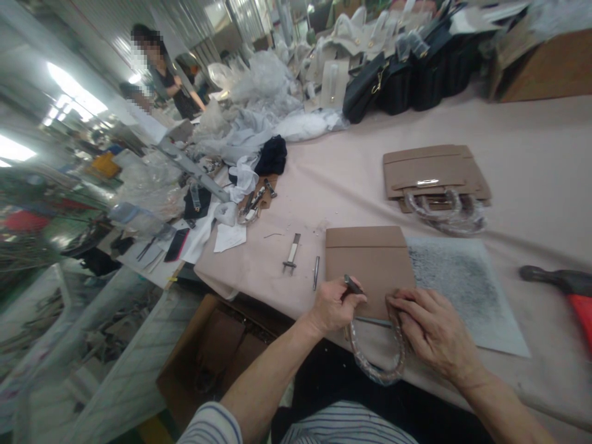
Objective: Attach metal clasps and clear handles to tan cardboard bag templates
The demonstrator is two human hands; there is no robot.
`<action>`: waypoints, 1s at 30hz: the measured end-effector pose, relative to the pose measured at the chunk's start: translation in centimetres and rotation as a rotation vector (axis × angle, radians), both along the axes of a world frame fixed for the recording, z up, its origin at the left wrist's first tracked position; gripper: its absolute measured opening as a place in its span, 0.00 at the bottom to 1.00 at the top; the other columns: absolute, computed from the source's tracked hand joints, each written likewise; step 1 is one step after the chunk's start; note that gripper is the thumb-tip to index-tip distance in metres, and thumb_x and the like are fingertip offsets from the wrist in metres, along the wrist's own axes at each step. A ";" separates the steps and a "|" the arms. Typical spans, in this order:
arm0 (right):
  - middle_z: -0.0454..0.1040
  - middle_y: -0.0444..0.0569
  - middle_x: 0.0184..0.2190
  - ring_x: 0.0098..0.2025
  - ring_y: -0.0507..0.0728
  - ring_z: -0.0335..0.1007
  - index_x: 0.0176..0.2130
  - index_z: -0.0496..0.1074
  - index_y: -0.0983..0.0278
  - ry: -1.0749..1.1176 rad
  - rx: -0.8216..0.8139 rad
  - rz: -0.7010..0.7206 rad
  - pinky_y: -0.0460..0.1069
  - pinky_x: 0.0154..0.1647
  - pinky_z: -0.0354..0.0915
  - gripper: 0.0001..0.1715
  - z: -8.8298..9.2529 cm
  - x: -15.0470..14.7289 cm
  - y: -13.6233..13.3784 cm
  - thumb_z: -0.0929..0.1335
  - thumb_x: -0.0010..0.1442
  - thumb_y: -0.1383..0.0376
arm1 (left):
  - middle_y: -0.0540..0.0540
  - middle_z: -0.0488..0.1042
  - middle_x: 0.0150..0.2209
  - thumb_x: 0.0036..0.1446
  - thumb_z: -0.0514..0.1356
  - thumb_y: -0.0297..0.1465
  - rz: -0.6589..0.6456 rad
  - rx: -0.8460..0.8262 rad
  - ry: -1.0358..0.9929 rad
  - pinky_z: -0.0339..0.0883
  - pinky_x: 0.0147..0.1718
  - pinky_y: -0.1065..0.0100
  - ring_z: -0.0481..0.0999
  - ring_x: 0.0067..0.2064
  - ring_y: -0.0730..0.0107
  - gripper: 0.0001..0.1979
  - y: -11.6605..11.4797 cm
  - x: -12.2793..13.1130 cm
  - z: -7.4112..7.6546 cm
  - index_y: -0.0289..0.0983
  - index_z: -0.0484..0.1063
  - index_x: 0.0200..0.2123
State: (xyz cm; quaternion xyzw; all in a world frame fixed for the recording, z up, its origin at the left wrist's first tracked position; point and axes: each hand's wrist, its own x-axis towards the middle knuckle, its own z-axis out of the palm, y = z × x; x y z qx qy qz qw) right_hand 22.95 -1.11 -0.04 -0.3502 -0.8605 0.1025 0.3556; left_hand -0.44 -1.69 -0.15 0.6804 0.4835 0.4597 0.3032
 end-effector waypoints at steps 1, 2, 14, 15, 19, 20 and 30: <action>0.75 0.52 0.44 0.44 0.60 0.69 0.47 0.73 0.64 0.005 -0.003 -0.002 0.56 0.43 0.65 0.12 0.0 0.0 0.0 0.62 0.67 0.68 | 0.45 0.79 0.31 0.57 0.63 0.32 -0.005 0.005 0.013 0.74 0.36 0.68 0.78 0.33 0.66 0.05 0.1 0.0 0.1 0.35 0.76 0.35; 0.75 0.52 0.43 0.44 0.60 0.69 0.46 0.73 0.63 0.012 -0.009 -0.002 0.56 0.43 0.65 0.12 0.0 0.0 0.0 0.62 0.67 0.68 | 0.45 0.79 0.31 0.57 0.64 0.32 -0.009 0.002 0.016 0.74 0.36 0.68 0.78 0.32 0.66 0.05 0.3 0.1 0.1 0.35 0.75 0.35; 0.76 0.52 0.43 0.43 0.60 0.71 0.46 0.74 0.62 0.027 -0.016 -0.014 0.57 0.42 0.66 0.13 0.1 0.0 -0.1 0.62 0.67 0.67 | 0.45 0.78 0.31 0.58 0.61 0.32 -0.018 -0.046 -0.009 0.75 0.36 0.67 0.78 0.33 0.67 0.05 0.4 0.0 0.3 0.36 0.74 0.33; 0.76 0.53 0.44 0.43 0.60 0.71 0.46 0.74 0.62 0.025 -0.012 -0.009 0.57 0.42 0.66 0.13 0.1 0.0 -0.1 0.62 0.67 0.67 | 0.45 0.78 0.31 0.57 0.61 0.31 -0.012 -0.054 -0.020 0.75 0.36 0.68 0.78 0.33 0.67 0.05 0.3 0.0 0.3 0.36 0.74 0.33; 0.76 0.53 0.44 0.44 0.61 0.70 0.47 0.74 0.63 0.016 -0.027 -0.007 0.57 0.43 0.66 0.13 -0.2 0.1 -0.1 0.62 0.67 0.67 | 0.46 0.78 0.29 0.56 0.62 0.31 -0.026 -0.129 -0.086 0.75 0.35 0.69 0.78 0.31 0.68 0.04 0.6 0.0 0.6 0.35 0.74 0.32; 0.76 0.54 0.44 0.44 0.61 0.70 0.47 0.74 0.63 0.016 -0.039 -0.011 0.58 0.43 0.67 0.13 -0.3 0.2 -0.1 0.62 0.67 0.67 | 0.46 0.77 0.29 0.56 0.62 0.30 -0.034 -0.146 -0.097 0.75 0.34 0.69 0.78 0.30 0.68 0.04 0.7 0.0 0.7 0.35 0.74 0.32; 0.76 0.53 0.45 0.44 0.60 0.70 0.47 0.75 0.63 0.008 -0.036 -0.019 0.57 0.43 0.66 0.13 -0.6 0.1 -0.1 0.63 0.66 0.67 | 0.45 0.79 0.31 0.58 0.62 0.32 -0.027 -0.065 -0.042 0.76 0.35 0.68 0.79 0.32 0.67 0.05 0.5 0.0 0.4 0.36 0.74 0.34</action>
